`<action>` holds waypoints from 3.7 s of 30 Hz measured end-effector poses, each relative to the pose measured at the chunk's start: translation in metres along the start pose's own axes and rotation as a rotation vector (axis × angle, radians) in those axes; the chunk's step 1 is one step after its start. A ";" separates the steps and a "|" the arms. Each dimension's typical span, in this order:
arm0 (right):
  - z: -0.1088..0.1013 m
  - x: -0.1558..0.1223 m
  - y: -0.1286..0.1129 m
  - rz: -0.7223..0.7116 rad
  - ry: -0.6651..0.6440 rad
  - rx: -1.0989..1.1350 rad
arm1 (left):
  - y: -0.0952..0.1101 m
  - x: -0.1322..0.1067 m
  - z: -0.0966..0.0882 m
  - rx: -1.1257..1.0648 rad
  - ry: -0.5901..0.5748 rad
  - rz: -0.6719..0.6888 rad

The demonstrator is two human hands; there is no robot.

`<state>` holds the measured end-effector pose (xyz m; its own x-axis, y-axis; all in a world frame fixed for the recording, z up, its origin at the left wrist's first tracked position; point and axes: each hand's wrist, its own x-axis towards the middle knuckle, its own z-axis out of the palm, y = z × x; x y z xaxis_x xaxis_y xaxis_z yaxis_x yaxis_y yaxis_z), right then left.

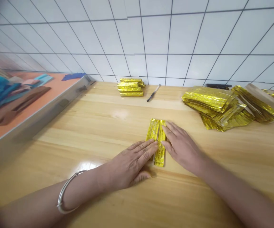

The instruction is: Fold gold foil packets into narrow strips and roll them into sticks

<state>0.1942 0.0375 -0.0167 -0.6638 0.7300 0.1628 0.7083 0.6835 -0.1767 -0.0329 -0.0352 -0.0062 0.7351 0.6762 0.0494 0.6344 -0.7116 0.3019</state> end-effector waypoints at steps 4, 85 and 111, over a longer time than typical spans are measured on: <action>0.002 -0.008 -0.008 -0.006 -0.060 -0.082 | -0.005 0.002 -0.006 -0.114 0.043 -0.002; 0.006 -0.004 -0.022 -0.101 -0.101 -0.168 | -0.013 0.001 -0.012 0.285 0.051 -0.229; 0.002 -0.003 -0.024 -0.093 -0.105 -0.151 | -0.016 0.012 -0.008 0.279 0.031 -0.276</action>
<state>0.1788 0.0186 -0.0154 -0.7435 0.6652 0.0684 0.6658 0.7459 -0.0170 -0.0364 -0.0140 -0.0028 0.5225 0.8520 0.0326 0.8512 -0.5235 0.0375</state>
